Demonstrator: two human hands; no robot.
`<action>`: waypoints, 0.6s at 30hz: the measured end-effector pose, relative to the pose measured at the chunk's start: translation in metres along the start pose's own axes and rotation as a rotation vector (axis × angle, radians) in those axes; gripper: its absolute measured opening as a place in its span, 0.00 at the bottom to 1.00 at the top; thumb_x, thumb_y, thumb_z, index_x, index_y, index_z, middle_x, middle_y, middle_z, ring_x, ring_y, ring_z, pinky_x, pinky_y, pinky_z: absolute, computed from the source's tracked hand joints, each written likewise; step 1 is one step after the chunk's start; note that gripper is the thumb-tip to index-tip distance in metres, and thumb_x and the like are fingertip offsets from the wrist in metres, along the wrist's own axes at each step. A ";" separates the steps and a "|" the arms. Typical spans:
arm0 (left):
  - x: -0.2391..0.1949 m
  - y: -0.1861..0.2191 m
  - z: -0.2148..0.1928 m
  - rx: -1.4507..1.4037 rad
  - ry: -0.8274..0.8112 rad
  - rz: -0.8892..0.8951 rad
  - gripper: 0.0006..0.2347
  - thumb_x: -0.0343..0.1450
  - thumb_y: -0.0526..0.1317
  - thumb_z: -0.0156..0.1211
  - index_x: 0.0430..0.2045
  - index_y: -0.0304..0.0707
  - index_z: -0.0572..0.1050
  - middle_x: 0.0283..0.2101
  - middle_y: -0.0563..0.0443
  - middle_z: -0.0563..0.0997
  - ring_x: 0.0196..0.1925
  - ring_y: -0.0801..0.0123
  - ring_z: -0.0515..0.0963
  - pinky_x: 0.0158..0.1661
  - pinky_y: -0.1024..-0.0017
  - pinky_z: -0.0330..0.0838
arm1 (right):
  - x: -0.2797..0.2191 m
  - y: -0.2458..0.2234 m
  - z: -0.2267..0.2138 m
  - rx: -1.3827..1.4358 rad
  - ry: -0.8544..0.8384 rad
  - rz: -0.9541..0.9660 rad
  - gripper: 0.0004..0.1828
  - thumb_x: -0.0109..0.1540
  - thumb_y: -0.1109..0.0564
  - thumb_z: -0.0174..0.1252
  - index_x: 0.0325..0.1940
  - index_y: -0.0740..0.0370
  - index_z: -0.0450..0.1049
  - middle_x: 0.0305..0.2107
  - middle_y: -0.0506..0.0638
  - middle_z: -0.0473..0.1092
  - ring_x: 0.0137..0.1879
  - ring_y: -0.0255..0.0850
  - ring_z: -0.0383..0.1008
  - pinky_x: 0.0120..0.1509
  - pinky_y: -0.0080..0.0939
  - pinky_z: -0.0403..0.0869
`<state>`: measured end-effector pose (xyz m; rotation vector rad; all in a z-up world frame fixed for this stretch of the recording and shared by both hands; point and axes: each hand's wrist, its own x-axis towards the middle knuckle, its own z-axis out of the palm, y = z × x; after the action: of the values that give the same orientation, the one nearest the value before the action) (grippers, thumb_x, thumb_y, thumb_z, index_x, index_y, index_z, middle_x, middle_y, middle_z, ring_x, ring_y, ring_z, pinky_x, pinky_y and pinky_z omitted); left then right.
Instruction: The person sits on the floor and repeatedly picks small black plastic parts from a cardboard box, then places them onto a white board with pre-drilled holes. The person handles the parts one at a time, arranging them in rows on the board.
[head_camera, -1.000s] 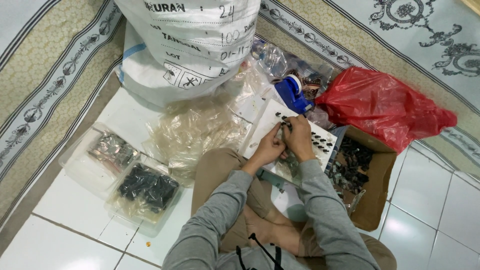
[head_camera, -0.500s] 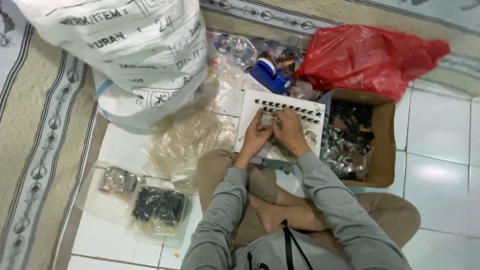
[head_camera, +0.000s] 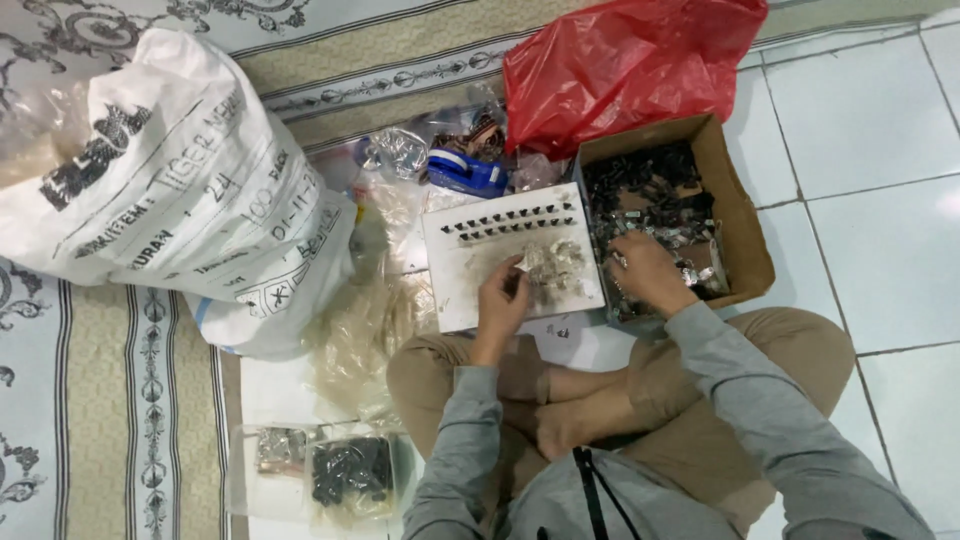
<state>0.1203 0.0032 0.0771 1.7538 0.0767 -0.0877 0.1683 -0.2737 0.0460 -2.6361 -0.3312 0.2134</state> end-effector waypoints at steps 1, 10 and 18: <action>0.002 0.014 0.014 0.012 -0.009 0.002 0.16 0.73 0.33 0.57 0.55 0.26 0.74 0.40 0.30 0.82 0.45 0.46 0.82 0.45 0.53 0.78 | 0.000 0.016 0.001 0.011 0.007 0.007 0.11 0.63 0.61 0.59 0.48 0.68 0.79 0.35 0.63 0.73 0.45 0.57 0.77 0.48 0.50 0.76; 0.056 0.002 0.153 0.301 -0.346 0.199 0.15 0.73 0.35 0.57 0.54 0.31 0.76 0.39 0.40 0.82 0.43 0.56 0.84 0.40 0.66 0.80 | 0.021 0.117 0.019 0.143 0.078 0.476 0.19 0.62 0.59 0.61 0.55 0.72 0.78 0.41 0.70 0.74 0.48 0.63 0.78 0.44 0.58 0.79; 0.095 -0.029 0.214 0.566 -0.499 0.029 0.16 0.69 0.30 0.48 0.47 0.16 0.76 0.41 0.21 0.80 0.45 0.36 0.83 0.40 0.51 0.81 | 0.039 0.102 0.016 0.158 0.226 0.500 0.19 0.65 0.59 0.63 0.56 0.76 0.76 0.44 0.73 0.73 0.54 0.64 0.75 0.51 0.58 0.79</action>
<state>0.2081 -0.2021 0.0002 2.2408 -0.3703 -0.5666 0.2224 -0.3435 -0.0197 -2.5072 0.4085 0.0935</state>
